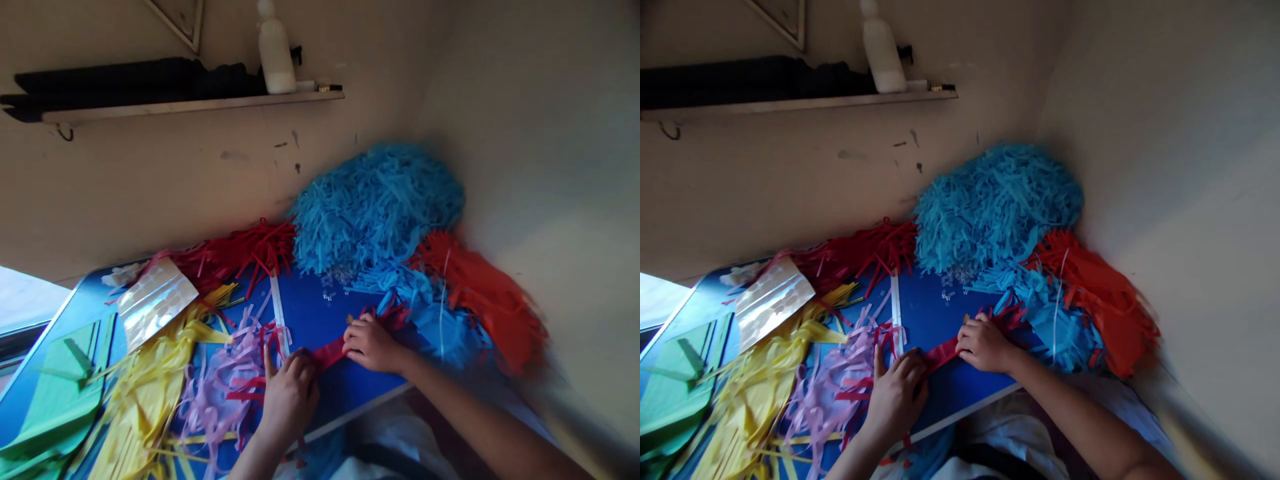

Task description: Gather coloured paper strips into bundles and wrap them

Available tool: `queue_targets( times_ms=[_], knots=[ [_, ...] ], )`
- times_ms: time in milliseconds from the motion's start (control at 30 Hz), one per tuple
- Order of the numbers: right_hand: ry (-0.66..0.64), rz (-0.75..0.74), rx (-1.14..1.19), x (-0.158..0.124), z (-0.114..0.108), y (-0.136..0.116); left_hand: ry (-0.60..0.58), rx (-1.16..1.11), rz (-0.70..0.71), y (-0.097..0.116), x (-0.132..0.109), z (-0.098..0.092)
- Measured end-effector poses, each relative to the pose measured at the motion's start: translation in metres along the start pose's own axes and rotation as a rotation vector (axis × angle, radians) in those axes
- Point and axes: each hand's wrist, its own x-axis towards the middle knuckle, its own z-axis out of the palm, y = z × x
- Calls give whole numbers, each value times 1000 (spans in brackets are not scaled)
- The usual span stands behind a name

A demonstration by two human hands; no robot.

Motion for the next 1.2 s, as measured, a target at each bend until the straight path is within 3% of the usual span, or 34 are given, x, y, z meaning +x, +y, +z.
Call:
queue_targets(
  times_ms=[100, 400, 833, 967, 1033, 1133, 1200],
  knots=[
    [18, 27, 25, 2, 3, 6, 70, -5, -33, -5, -3, 6],
    [60, 224, -123, 18, 11, -5, 28, 31, -242, -9, 9, 5],
    [59, 221, -178, 19, 14, 1, -50, 143, -249, -10, 19, 6],
    [208, 298, -180, 9, 0, 0, 21, 138, -192, -15, 15, 8],
    [261, 208, -173, 5, -4, -7, 45, 114, -60, -18, 15, 11],
    [144, -84, -191, 4, 1, -16, 19, 102, 95, -16, 16, 12],
    [83, -175, -229, 7, 7, -16, 2, 96, 107, -12, 18, 11]
  ],
)
